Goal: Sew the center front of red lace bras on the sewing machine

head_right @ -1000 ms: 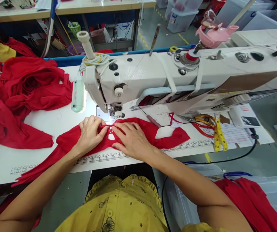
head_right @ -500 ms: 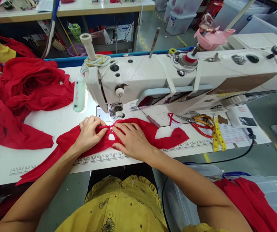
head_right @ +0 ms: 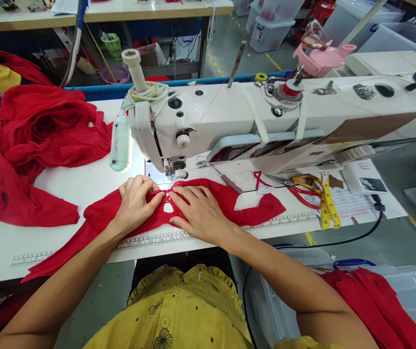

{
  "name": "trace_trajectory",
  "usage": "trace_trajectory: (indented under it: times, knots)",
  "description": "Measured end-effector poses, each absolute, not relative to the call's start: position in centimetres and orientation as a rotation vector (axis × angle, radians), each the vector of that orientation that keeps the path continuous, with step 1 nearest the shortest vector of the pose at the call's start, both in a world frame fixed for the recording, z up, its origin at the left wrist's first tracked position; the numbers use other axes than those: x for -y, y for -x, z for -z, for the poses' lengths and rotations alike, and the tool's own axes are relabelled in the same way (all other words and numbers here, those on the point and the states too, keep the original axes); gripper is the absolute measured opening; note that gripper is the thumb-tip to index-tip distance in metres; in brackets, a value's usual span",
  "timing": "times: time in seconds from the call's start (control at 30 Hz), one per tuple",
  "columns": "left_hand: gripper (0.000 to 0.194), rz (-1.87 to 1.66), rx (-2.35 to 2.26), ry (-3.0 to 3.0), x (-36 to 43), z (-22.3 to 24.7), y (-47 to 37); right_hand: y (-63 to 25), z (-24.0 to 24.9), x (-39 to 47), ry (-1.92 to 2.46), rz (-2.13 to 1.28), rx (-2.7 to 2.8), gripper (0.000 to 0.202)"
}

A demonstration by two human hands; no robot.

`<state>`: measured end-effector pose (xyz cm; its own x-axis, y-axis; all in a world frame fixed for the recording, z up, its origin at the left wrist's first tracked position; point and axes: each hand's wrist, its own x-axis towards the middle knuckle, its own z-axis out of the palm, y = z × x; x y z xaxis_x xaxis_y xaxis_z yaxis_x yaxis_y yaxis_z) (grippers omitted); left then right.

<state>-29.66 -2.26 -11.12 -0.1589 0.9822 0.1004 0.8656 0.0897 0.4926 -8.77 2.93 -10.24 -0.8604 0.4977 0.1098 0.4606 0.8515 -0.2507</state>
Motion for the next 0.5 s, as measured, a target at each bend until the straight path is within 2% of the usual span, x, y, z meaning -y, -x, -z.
trace_trajectory:
  times: [0.37,0.5]
  knots:
    - [0.010,-0.650,-2.133,-1.876,2.2,11.2,29.6,8.9,10.2,-3.1,0.746,-0.353,2.849,0.056]
    - [0.013,-0.643,-2.131,-1.847,2.2,11.1,29.5,7.0,8.4,-2.4,0.728,-0.360,2.705,0.041]
